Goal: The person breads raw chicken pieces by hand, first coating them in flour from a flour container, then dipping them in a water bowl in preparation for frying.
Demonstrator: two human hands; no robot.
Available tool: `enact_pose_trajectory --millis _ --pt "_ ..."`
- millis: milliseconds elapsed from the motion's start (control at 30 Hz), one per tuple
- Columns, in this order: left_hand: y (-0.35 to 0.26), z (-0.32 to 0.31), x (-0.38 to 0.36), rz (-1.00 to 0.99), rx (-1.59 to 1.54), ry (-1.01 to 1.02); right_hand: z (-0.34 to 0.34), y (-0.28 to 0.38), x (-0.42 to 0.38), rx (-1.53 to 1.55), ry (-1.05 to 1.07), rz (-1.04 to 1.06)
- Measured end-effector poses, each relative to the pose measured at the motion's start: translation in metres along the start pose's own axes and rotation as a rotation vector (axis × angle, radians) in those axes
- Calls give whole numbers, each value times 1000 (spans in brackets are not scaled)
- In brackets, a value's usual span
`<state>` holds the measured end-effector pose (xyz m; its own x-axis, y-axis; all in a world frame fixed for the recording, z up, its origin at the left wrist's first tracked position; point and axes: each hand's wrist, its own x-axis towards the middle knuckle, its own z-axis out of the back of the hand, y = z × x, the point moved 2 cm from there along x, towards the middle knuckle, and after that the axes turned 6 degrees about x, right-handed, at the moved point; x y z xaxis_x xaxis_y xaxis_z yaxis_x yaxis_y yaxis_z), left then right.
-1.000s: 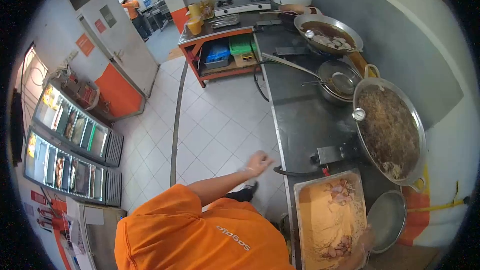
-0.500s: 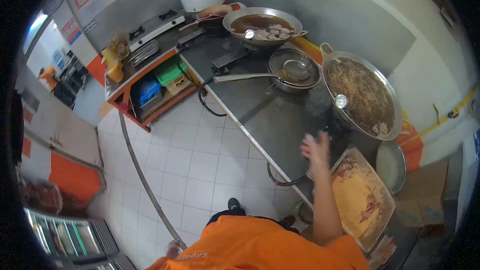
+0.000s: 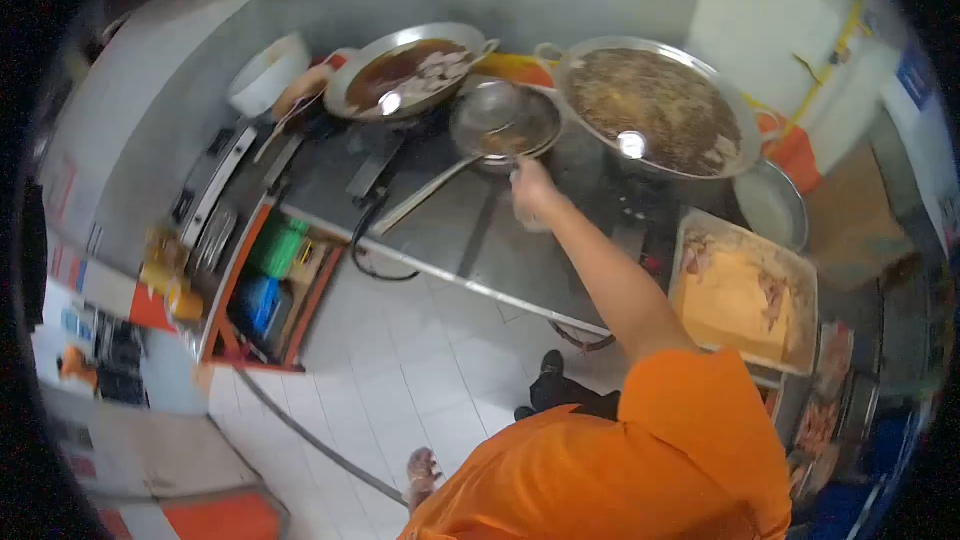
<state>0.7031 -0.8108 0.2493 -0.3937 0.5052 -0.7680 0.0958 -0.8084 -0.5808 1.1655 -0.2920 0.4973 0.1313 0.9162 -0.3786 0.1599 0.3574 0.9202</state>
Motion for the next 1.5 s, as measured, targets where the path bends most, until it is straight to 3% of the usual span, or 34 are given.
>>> enact_pose_trajectory --millis 100,167,200,300,333,433,533,600,767,833,900,967,1000,1067,1100,1167,1300,1367,1433,1467,1500 --pt "-13 -5 20 -179 318 138 55 53 -137 -460 -122 355" --pt "-16 -2 50 -283 681 219 115 98 -190 -616 -216 444" --pt "-21 0 64 -330 849 256 154 125 -194 -318 -361 112" --pt "-55 -5 102 -398 1142 328 280 167 -190 -1224 -743 465" --pt "-72 -12 114 -391 1182 331 302 188 -196 -1395 -811 274" --pt "-141 -35 146 -259 1082 282 359 196 -184 -1682 -727 207" --pt "-205 -68 165 -109 662 208 356 197 -175 -1793 -582 50" --pt "-236 -93 175 -167 365 218 363 201 -165 -1741 -424 -95" --pt "-278 -129 171 -200 416 255 373 241 -164 -1365 -144 -518" --pt "-273 -132 167 -133 438 276 368 226 -140 -1107 -163 -492" --pt "-256 -124 191 -501 1032 415 366 199 -113 -891 -172 -417" --pt "-223 -107 217 -1137 1504 494 369 177 -100 -705 -174 -304" --pt "-226 -99 202 -1445 1627 450 374 176 -100 -639 -152 -365" --pt "-223 -82 202 -1140 1640 489 384 184 -99 -512 -106 -482" --pt "-219 -72 208 -1040 1647 483 380 181 -90 -478 -118 -412" --pt "-217 -59 215 -930 1672 486 365 164 -65 -406 -147 -283" --pt "-230 -43 229 -815 1796 492 316 173 -66 -357 -216 -320" --pt "-242 -45 234 -703 1597 426 324 170 -64 -423 -212 -294" --pt "-249 -47 236 -453 1268 356 322 167 -55 -394 -136 -231" --pt "-252 -49 234 -446 1279 347 311 162 -48 -359 -189 -222" --pt "-256 -50 232 -659 1529 406 295 159 -39 -324 -241 -210"
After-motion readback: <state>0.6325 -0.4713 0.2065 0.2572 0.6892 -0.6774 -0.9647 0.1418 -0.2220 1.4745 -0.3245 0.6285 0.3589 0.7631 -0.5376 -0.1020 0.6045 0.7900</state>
